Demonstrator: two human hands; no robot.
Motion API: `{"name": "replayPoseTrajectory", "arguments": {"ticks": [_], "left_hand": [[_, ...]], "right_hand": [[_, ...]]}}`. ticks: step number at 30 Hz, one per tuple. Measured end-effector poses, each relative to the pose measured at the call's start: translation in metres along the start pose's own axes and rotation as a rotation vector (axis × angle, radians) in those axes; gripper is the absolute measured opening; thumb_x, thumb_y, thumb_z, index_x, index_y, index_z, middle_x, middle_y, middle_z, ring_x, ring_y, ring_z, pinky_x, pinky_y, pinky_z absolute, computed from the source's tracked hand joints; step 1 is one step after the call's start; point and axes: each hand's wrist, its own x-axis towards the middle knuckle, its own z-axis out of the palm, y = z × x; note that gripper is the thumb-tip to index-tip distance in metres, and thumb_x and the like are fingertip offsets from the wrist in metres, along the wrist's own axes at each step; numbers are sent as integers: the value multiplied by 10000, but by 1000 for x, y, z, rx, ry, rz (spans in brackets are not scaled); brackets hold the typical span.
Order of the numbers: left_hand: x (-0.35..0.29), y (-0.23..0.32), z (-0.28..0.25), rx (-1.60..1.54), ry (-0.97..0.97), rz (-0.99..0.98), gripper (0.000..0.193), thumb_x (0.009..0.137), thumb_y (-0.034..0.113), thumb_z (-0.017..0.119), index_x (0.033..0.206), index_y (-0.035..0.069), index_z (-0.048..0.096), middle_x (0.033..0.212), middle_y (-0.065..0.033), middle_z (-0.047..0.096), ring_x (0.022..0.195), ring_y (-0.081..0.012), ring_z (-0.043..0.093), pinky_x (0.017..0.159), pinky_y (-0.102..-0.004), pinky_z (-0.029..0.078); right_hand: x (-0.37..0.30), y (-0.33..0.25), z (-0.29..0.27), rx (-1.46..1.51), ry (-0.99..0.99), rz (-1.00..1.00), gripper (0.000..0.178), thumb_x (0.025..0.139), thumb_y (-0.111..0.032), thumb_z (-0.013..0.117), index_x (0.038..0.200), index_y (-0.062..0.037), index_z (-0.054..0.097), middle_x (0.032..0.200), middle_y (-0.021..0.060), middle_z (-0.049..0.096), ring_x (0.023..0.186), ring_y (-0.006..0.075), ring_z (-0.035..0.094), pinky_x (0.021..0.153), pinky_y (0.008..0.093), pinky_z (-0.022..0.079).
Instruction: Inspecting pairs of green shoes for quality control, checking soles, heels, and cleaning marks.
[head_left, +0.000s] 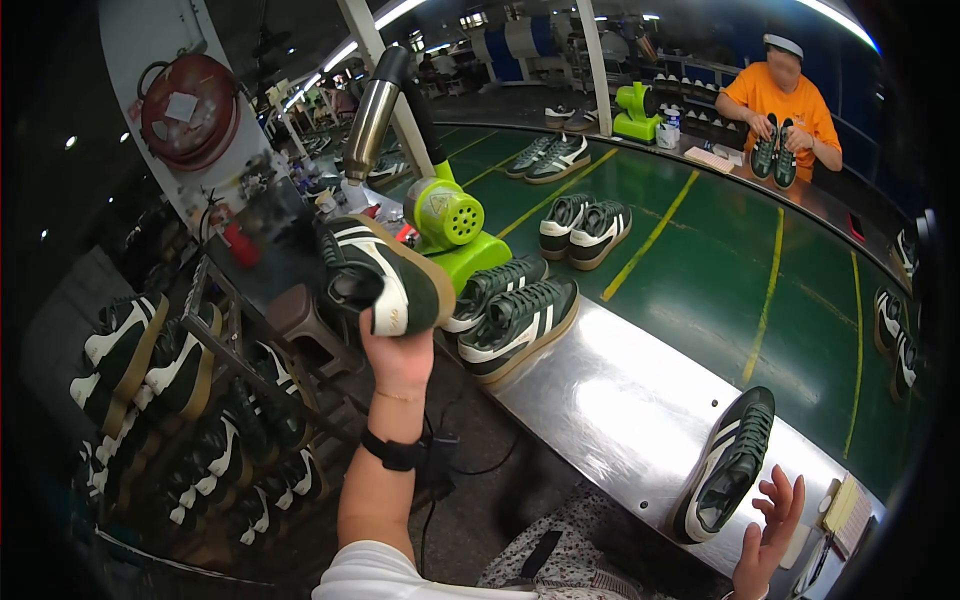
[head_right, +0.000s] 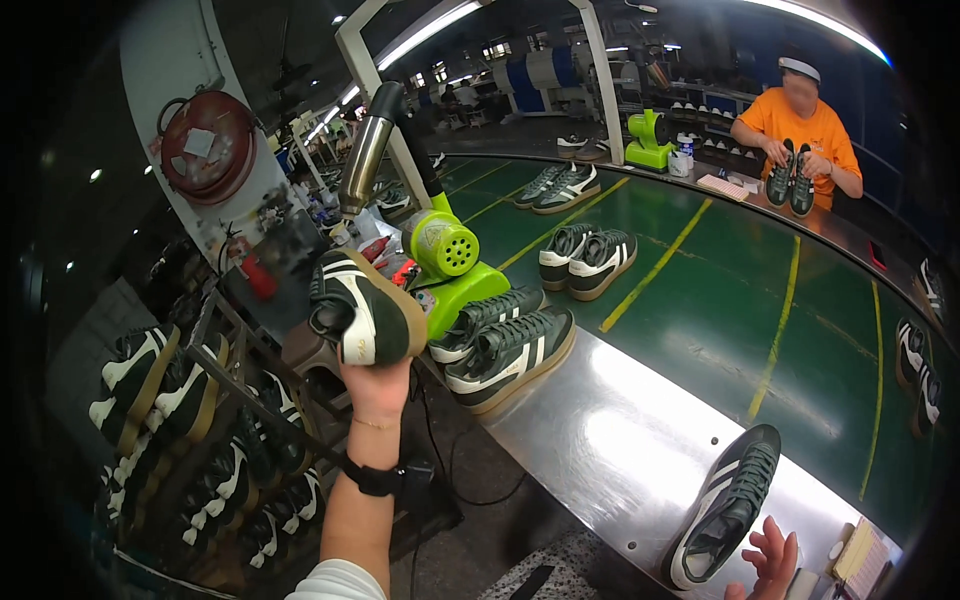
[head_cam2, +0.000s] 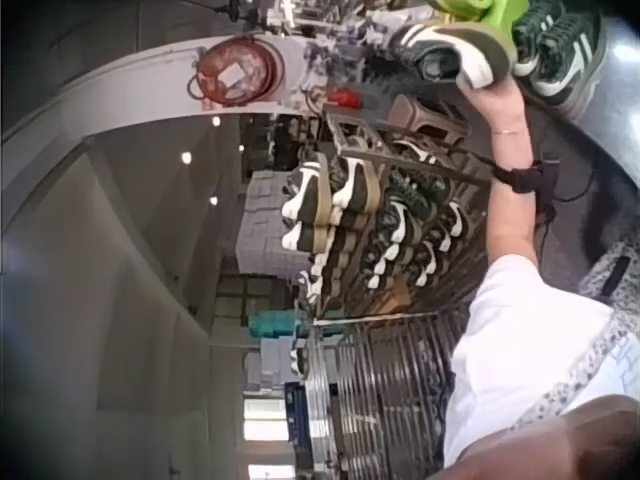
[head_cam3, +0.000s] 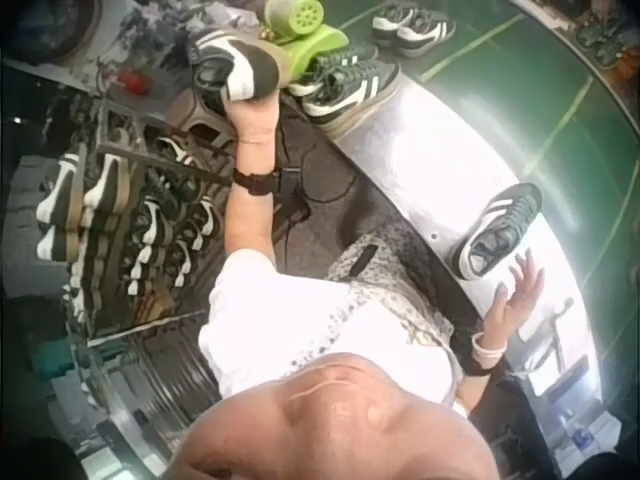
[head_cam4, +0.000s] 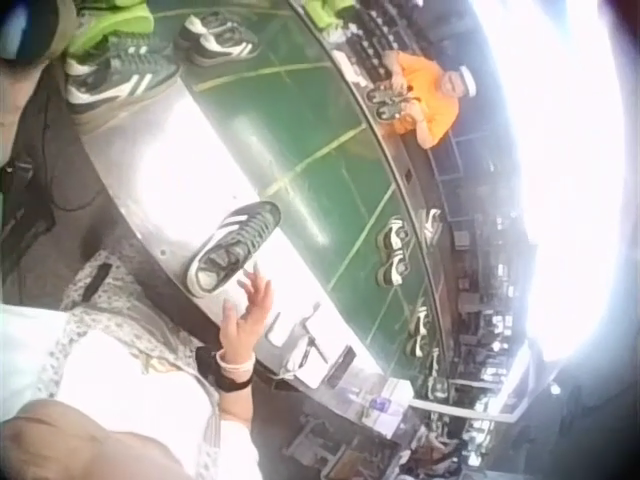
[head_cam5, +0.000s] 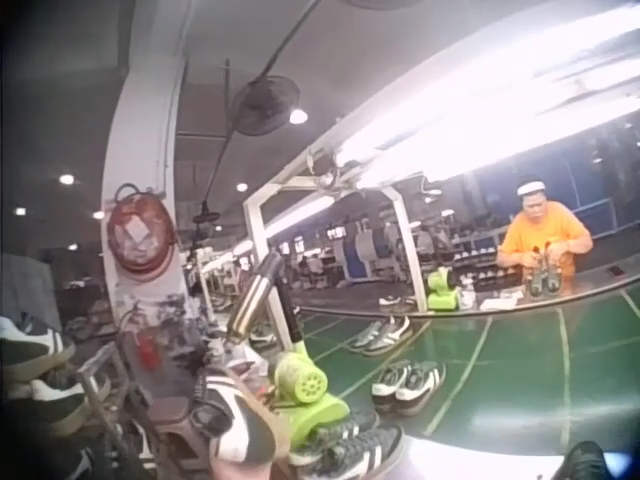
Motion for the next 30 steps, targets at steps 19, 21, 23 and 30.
{"name": "replayPoseTrajectory", "arguments": {"ticks": [19,21,23,30], "left_hand": [[199,65,-114,173,196,72,327,820,243,501,1059,42,597,1050,-79,638,1000,-239,602,923,-386,446],[205,62,-112,166,203,63,328,819,245,502,1061,44,597,1049,-77,638,999,-238,602,924,-385,445],[207,62,-110,155,216,66,327,816,244,508,1061,46,598,1046,-72,637,998,-236,601,926,-384,443],[185,54,-111,125,129,66,311,810,222,530,1063,51,594,1051,-69,638,999,-235,600,934,-385,435]], "right_hand": [[-6,-10,1,-103,215,293,587,907,-16,490,1424,-13,213,1328,197,446,1087,267,513,911,355,436],[-6,-9,0,-109,226,294,584,907,-16,491,1423,-14,217,1327,196,447,1085,265,515,910,353,437],[-7,-8,-2,-157,238,308,581,908,-17,492,1421,-16,220,1314,198,458,1076,265,521,908,354,440],[-6,-8,-4,-188,229,318,574,906,-15,497,1413,-9,228,1282,210,480,1060,270,530,907,359,441]]}}
